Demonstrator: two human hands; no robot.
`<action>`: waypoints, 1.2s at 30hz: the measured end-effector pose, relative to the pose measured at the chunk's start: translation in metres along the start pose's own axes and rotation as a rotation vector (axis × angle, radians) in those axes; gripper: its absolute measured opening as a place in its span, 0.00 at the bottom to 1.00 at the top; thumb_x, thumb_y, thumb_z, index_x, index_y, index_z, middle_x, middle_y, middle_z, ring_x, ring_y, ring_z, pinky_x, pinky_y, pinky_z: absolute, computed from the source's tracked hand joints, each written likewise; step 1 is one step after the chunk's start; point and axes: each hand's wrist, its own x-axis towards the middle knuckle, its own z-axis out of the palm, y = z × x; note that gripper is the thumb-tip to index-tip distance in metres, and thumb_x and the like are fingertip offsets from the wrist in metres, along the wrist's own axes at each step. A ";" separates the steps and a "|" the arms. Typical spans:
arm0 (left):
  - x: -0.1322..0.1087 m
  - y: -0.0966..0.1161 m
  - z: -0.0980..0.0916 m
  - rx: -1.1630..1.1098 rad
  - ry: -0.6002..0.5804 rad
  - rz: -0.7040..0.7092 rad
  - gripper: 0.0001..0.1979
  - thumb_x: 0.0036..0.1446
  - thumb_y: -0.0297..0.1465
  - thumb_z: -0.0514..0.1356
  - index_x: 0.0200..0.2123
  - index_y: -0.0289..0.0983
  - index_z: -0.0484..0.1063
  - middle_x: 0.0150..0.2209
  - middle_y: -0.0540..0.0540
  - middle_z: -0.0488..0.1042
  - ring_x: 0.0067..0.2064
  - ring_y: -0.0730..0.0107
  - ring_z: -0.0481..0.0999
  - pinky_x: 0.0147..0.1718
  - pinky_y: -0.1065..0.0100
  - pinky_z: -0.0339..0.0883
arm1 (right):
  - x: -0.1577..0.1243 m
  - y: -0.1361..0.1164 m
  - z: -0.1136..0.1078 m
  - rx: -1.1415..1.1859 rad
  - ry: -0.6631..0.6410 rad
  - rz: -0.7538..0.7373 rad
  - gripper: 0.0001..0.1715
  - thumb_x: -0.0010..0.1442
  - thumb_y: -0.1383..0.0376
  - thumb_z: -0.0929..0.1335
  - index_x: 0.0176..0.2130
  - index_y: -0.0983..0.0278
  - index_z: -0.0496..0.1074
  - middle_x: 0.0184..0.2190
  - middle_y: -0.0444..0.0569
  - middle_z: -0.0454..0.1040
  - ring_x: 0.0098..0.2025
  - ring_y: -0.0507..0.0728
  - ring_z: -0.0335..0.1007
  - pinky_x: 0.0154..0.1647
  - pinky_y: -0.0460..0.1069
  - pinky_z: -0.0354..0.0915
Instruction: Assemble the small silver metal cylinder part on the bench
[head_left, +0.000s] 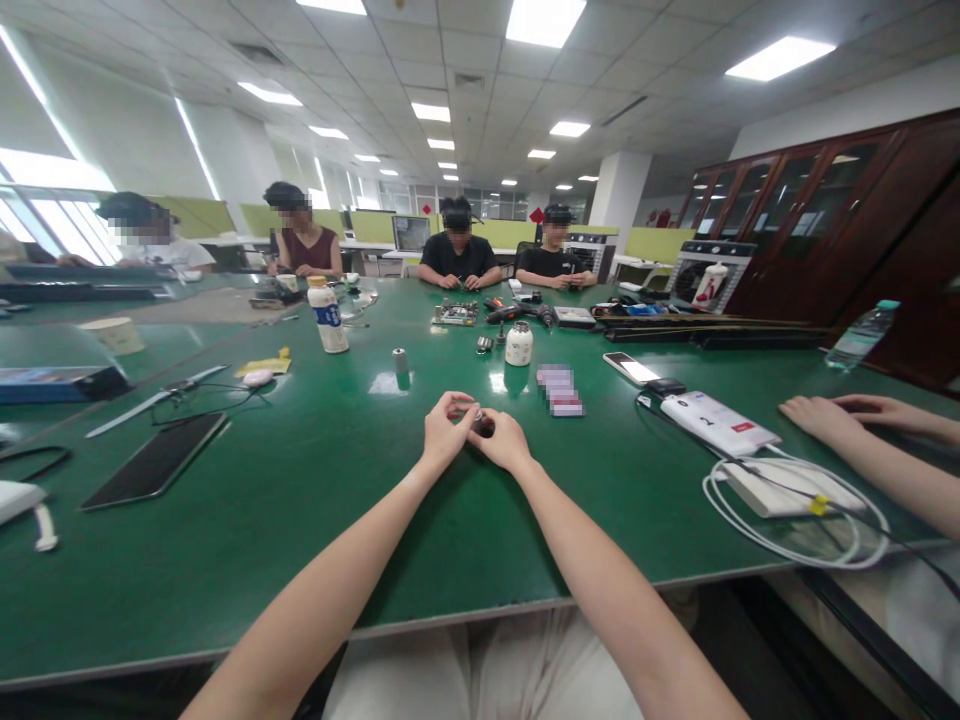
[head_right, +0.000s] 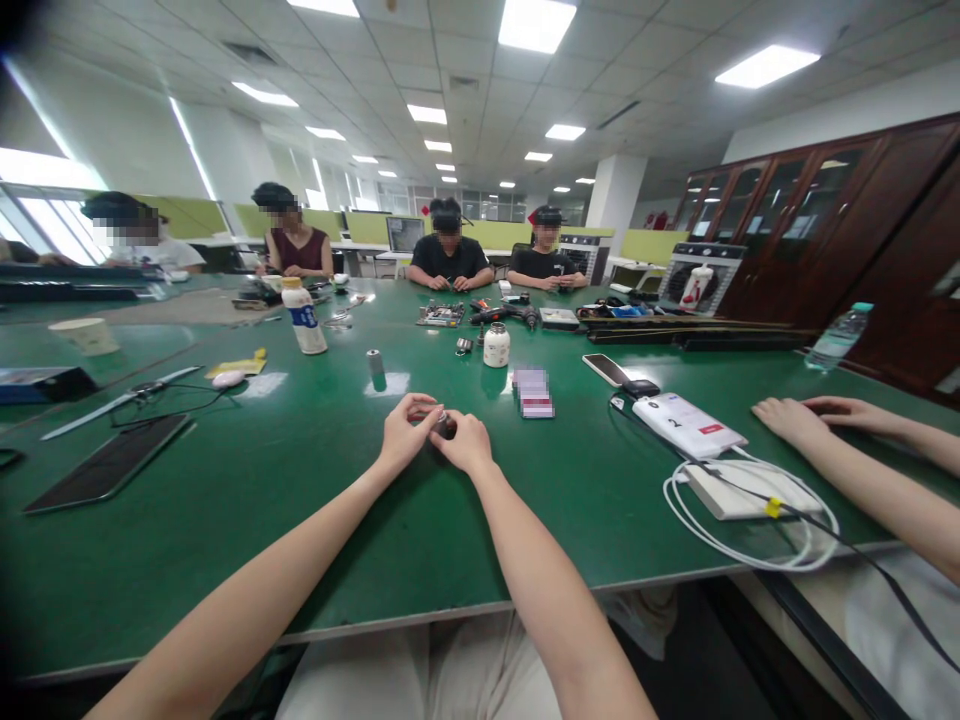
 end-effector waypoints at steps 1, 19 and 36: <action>-0.001 0.000 0.001 -0.011 0.010 -0.011 0.10 0.50 0.32 0.65 0.36 0.38 0.71 0.31 0.47 0.81 0.37 0.64 0.82 0.42 0.62 0.75 | 0.000 0.000 0.001 0.009 0.000 0.000 0.19 0.57 0.59 0.73 0.48 0.59 0.75 0.39 0.48 0.79 0.42 0.57 0.74 0.43 0.49 0.66; -0.008 -0.009 0.001 0.165 0.033 0.052 0.04 0.54 0.31 0.64 0.32 0.39 0.80 0.47 0.41 0.78 0.51 0.58 0.77 0.41 0.62 0.73 | 0.004 0.006 0.006 0.259 0.043 -0.047 0.15 0.58 0.60 0.70 0.46 0.60 0.77 0.38 0.48 0.80 0.41 0.57 0.76 0.44 0.50 0.70; -0.003 -0.011 -0.005 0.243 -0.023 0.011 0.07 0.54 0.35 0.63 0.34 0.40 0.80 0.39 0.44 0.81 0.46 0.59 0.77 0.43 0.61 0.70 | 0.007 0.010 0.012 0.335 0.008 -0.003 0.20 0.55 0.59 0.72 0.47 0.62 0.77 0.36 0.47 0.80 0.38 0.56 0.75 0.41 0.48 0.69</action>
